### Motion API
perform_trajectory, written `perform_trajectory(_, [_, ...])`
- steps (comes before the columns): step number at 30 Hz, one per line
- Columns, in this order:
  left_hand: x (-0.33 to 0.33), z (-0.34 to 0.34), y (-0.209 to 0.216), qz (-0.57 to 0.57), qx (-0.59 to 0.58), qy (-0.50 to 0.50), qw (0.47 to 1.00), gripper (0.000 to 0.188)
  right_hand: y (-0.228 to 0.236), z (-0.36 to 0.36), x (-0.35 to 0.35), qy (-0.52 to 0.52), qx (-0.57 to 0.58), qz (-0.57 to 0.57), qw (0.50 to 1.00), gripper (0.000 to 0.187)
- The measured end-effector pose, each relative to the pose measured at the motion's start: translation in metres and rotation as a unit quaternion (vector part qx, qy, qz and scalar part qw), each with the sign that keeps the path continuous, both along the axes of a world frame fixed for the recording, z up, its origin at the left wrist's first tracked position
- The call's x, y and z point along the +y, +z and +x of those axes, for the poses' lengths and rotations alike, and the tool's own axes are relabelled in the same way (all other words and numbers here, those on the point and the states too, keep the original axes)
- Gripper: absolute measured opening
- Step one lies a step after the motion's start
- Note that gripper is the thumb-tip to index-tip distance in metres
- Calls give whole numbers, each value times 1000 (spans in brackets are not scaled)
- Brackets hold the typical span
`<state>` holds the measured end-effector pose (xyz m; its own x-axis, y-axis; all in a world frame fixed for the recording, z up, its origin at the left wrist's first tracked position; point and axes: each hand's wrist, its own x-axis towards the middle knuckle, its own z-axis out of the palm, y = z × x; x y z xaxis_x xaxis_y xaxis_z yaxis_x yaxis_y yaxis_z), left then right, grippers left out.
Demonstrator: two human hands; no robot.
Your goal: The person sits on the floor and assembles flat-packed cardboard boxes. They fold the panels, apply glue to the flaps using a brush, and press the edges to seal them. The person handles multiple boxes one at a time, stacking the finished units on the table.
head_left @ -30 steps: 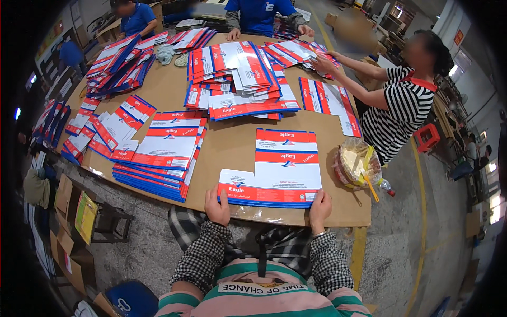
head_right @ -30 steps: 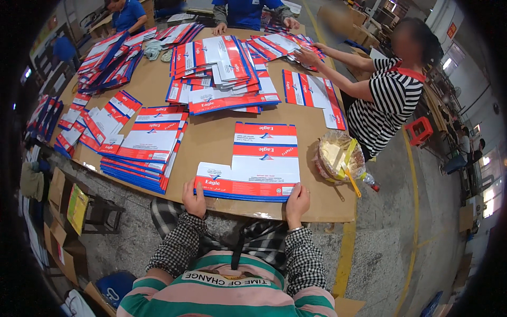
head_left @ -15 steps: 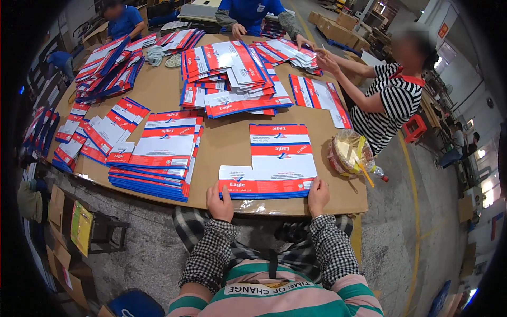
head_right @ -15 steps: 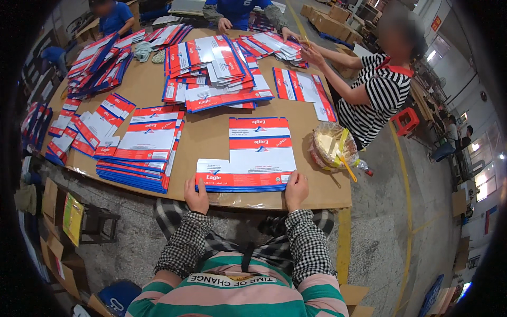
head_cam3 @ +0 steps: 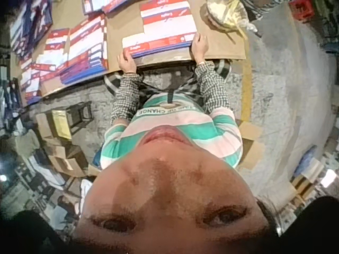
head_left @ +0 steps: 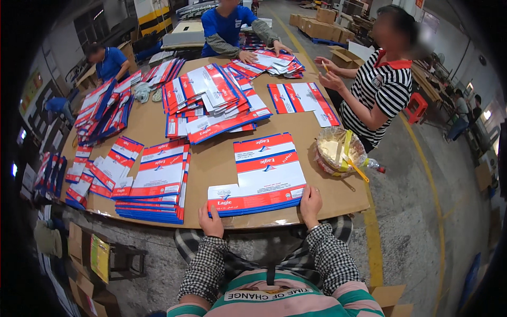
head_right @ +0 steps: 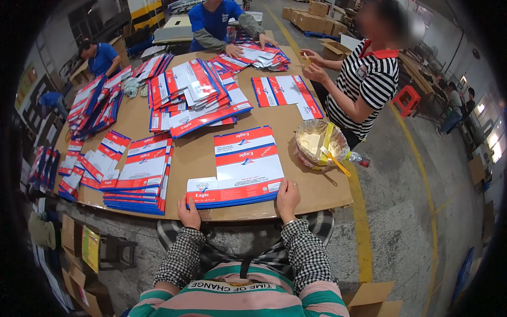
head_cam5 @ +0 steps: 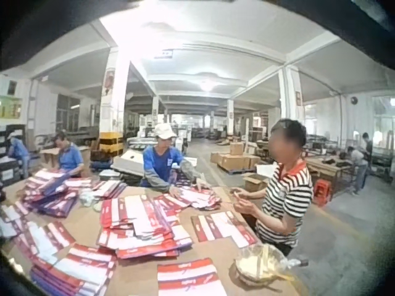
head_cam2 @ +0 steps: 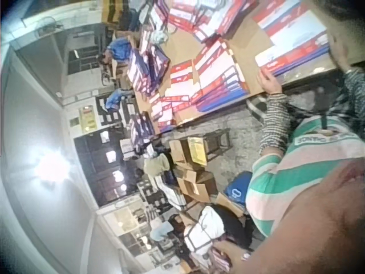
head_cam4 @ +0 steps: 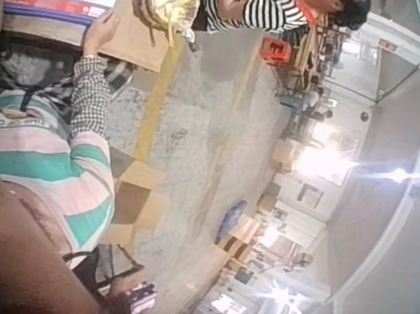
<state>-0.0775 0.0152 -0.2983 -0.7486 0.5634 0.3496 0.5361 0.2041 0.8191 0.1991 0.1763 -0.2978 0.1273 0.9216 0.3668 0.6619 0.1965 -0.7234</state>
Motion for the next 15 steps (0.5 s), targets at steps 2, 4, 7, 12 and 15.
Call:
perform_trajectory(2, [4, 1, -1, 0, 8, 6, 1000, 29, 0, 2, 1, 0, 9, 4, 1000, 28])
perform_trajectory(4, [4, 0, -4, -6, 9, 10, 1000, 30, 1, 2, 1, 2, 19, -2, 1000, 27])
perform_trajectory(7, [10, -1, 1, -31, -8, 4, 999, 31, 8, 2, 4, -1, 40, -14, 999, 28])
perform_trajectory(12, [6, -4, -2, 6, 45, 16, 999, 30, 74, -27, 62, 60, -22, 214, 975, 42])
perform_trajectory(15, [0, 7, -3, -19, 13, 18, 1000, 30, 161, -53, 98, 170, 131, -49, 976, 48])
